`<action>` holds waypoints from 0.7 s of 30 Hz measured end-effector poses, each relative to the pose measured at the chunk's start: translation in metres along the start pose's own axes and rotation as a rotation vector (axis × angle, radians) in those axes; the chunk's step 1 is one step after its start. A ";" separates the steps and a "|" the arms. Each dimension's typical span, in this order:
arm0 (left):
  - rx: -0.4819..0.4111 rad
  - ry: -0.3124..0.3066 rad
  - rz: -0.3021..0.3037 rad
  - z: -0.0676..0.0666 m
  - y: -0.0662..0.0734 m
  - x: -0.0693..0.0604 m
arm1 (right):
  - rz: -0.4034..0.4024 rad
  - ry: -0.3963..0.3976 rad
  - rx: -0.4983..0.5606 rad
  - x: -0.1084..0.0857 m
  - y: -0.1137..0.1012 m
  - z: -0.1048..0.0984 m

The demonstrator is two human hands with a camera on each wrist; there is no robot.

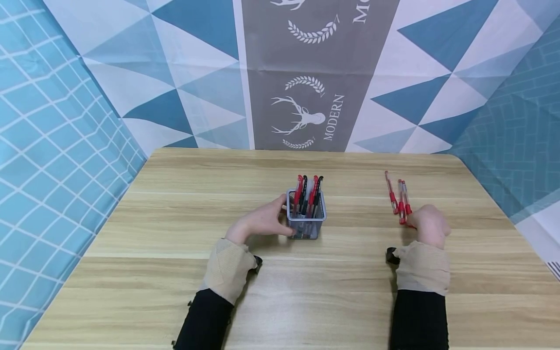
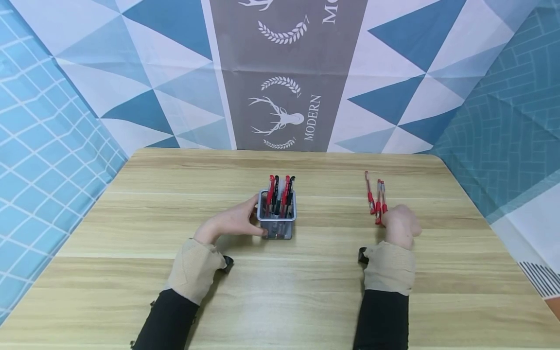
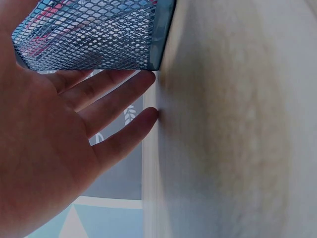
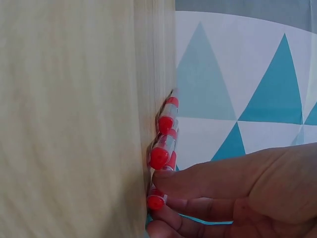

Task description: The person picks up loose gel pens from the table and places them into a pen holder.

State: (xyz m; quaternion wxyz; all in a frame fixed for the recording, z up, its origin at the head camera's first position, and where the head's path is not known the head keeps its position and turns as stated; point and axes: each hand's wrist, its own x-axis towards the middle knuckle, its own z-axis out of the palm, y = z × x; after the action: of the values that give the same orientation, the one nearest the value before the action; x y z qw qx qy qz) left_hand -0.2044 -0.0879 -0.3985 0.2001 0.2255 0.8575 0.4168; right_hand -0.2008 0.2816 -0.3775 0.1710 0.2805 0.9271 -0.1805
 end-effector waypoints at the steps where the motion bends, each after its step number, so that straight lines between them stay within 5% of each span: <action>1: -0.004 0.000 0.001 0.000 0.000 0.000 | 0.002 0.000 0.002 0.000 0.000 0.000; 13: -0.021 -0.002 -0.007 0.001 0.001 -0.001 | -0.072 0.052 0.044 -0.006 0.002 -0.003; 17: -0.011 0.000 -0.006 0.001 0.001 0.000 | -0.094 0.160 0.066 -0.008 0.003 -0.006; 21: 0.008 0.004 -0.002 0.000 0.001 -0.001 | -0.095 0.357 0.147 -0.009 0.001 -0.008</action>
State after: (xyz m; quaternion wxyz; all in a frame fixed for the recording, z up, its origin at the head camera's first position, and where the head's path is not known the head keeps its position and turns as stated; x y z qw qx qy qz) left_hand -0.2036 -0.0874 -0.3977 0.1976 0.2247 0.8598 0.4137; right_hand -0.1947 0.2821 -0.3673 -0.0257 0.2756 0.9393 -0.2029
